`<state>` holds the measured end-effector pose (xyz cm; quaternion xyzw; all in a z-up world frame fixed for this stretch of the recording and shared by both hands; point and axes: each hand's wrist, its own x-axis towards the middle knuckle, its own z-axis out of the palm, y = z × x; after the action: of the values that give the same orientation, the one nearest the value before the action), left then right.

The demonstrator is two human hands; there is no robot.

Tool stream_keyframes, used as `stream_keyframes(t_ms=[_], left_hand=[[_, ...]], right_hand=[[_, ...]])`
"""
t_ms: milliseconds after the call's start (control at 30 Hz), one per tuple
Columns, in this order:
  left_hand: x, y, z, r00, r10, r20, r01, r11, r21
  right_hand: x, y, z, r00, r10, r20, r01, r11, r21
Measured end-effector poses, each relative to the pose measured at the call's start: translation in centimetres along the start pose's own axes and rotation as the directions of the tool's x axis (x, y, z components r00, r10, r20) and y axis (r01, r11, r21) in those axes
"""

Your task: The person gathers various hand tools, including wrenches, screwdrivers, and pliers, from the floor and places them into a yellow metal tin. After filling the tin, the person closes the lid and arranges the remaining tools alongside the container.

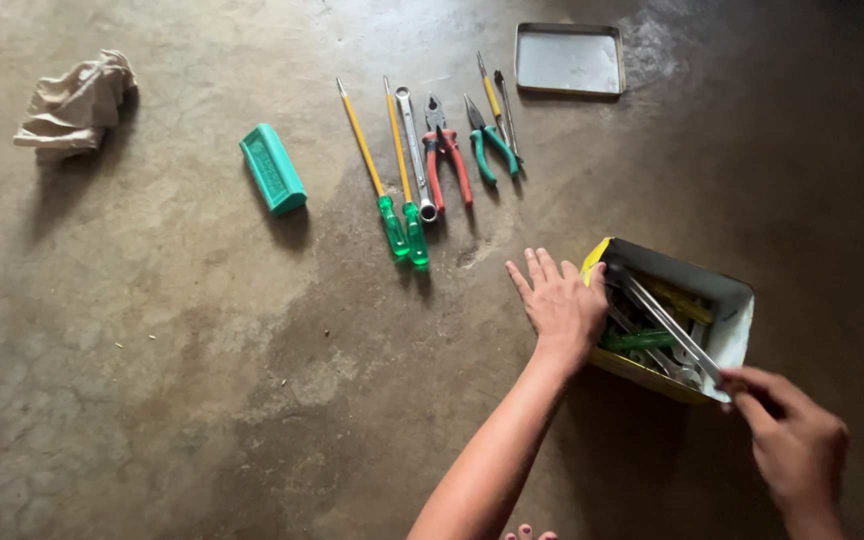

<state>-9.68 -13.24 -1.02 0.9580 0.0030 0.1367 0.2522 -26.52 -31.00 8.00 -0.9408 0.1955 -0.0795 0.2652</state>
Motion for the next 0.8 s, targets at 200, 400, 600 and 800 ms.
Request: stream_keyframes(t_ms=[200,400,600,800], left_hand=[[0.0,0.0,-0.1,1.000,0.004,0.024,-0.003,1.000,-0.022],[0.0,-0.2,0.1,1.000,0.011,0.024,-0.011,1.000,-0.013],[0.2,0.2,-1.8,0.919,0.232,-0.317,-0.236,0.971,0.025],[-1.1,0.3,-1.5,0.616,0.788,0.006,-0.754,0.591,-0.287]], right_hand=[[4.7,3.3,1.1,0.991,-0.022,0.130,0.021,1.000,0.011],[6.0,2.2,3.0,0.952,0.008,0.306,0.137,0.883,-0.448],[6.1,-1.7,2.1,0.934,0.185,0.306,0.016,0.833,-0.553],[7.1,-0.5,1.8,0.937,0.075,0.341,0.067,0.920,-0.385]])
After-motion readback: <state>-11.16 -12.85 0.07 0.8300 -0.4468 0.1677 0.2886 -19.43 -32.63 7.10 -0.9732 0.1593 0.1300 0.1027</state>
